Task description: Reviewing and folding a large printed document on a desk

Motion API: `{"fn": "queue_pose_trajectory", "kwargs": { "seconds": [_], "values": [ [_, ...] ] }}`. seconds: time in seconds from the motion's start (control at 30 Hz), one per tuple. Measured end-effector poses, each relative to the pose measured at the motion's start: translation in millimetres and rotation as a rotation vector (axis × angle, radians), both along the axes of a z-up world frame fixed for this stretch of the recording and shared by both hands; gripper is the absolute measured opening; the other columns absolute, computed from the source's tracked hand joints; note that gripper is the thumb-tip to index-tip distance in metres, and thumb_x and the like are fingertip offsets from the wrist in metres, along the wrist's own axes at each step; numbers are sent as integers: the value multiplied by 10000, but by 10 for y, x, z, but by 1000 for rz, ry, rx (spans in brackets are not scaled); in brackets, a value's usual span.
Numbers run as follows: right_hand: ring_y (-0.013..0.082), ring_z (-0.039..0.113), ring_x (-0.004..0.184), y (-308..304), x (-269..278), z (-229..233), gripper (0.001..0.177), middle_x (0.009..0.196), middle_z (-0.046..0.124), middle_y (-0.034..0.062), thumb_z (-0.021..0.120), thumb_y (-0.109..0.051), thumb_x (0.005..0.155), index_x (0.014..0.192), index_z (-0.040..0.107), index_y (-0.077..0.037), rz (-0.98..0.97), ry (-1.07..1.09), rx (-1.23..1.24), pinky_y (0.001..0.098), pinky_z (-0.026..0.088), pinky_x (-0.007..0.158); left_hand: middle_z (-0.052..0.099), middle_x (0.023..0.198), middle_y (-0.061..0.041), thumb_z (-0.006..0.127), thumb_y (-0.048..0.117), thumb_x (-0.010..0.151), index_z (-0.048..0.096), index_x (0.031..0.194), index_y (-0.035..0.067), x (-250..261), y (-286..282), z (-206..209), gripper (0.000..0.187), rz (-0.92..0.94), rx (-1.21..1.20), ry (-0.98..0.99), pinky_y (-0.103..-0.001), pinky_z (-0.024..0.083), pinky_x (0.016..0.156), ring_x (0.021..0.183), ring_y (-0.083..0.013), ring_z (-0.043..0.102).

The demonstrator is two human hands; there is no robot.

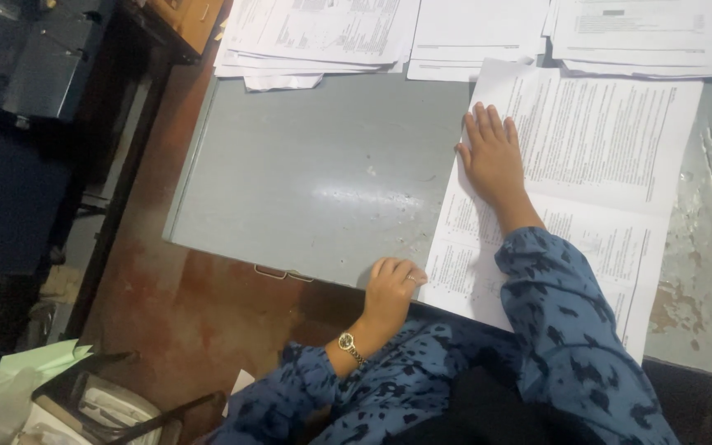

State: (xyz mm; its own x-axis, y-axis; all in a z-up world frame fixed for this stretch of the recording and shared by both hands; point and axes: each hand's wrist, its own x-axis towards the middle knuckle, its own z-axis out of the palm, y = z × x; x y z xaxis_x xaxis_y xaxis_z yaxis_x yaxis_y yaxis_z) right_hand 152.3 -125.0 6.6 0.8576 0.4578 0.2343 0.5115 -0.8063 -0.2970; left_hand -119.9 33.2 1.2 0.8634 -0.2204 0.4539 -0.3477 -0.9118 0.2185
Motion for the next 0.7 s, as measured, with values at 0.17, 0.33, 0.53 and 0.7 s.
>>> {"fn": "queue_pose_trajectory", "kwargs": {
  "seconds": [0.17,0.33,0.53,0.7],
  "values": [
    [310,266,1559,1,-23,49,589,1675,353,153,389,-434,1125,1592,437,-79,-5,17,-10,521,143,1259,603,823,-9,698,235,971,708,856,117,-167,-19,53,165,19,25,-59,-396,481,868,862,-229,619],
    [305,282,1553,10,2,-47,590,1674,361,142,409,-447,1117,1581,458,-86,-11,-9,2,521,149,1255,600,812,0,696,251,959,705,853,129,-252,-26,192,161,28,42,-35,-390,484,841,862,-229,618],
    [353,395,1481,10,118,-319,574,1599,464,178,523,-418,1074,1525,531,-62,10,-201,66,577,266,1186,594,821,9,724,276,917,702,854,149,-404,-48,291,143,53,58,21,-391,482,813,867,-234,616],
    [396,432,1438,25,-32,-263,716,1531,532,172,781,-369,840,1459,577,-72,-85,-489,29,597,307,1163,630,981,-77,779,161,878,686,861,84,-409,-206,510,123,39,-139,55,-426,476,791,897,-299,581]
  ]
}}
